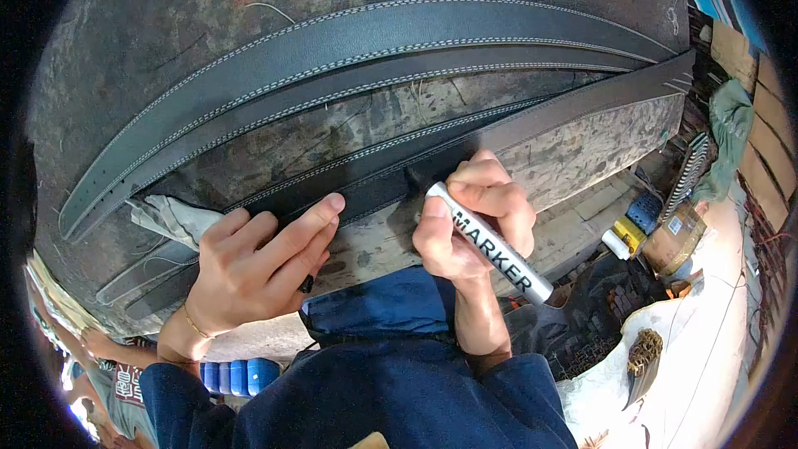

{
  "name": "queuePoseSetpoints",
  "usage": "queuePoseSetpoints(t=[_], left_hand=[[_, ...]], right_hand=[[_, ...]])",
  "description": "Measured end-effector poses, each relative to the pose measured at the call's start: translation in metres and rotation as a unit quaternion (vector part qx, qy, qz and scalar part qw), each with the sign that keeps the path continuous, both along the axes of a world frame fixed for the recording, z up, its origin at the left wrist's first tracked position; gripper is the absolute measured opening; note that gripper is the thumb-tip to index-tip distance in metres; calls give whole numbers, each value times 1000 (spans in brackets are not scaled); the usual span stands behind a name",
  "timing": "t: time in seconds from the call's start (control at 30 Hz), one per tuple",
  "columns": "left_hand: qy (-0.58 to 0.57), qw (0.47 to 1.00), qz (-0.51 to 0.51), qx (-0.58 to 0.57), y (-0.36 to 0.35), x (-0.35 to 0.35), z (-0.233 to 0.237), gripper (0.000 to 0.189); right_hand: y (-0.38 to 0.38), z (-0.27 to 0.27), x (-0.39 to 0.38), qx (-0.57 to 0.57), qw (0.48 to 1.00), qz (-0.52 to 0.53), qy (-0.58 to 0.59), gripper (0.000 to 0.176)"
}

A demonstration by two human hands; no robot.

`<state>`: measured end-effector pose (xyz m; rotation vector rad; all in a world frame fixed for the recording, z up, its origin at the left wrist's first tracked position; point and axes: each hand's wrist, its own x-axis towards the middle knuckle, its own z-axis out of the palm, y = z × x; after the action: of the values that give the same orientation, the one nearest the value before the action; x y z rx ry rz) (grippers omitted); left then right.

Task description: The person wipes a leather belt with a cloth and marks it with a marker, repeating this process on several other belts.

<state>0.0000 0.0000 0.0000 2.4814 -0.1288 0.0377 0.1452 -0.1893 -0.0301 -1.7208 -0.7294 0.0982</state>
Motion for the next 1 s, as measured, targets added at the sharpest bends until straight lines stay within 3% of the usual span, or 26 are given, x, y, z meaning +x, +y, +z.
queuePoseSetpoints(t=[0.23,0.33,0.47,0.5,0.57,0.7,0.9,1.0], left_hand=[[-2,1000,8,-13,1,-2,0,33],[-1,1000,8,-20,1,-2,0,34],[-12,1000,5,-16,1,-1,0,35],[-20,1000,5,-20,-1,0,-2,35],[-48,998,30,16,-3,0,-5,15],[-43,999,23,18,-2,-1,-4,20],[-39,999,10,13,0,-3,-4,24],[-61,998,14,10,0,-2,-3,13]], right_hand=[[6,-1,-1,-11,1000,-16,-19,24],[13,2,0,-59,990,1,-126,26],[13,4,0,-63,988,0,-140,25],[8,1,0,-21,996,-12,-89,24],[1,-4,1,68,997,-34,17,22],[-4,1,7,158,977,-16,141,26],[-32,13,39,153,967,-144,142,25],[-37,23,53,151,975,-78,142,25]])
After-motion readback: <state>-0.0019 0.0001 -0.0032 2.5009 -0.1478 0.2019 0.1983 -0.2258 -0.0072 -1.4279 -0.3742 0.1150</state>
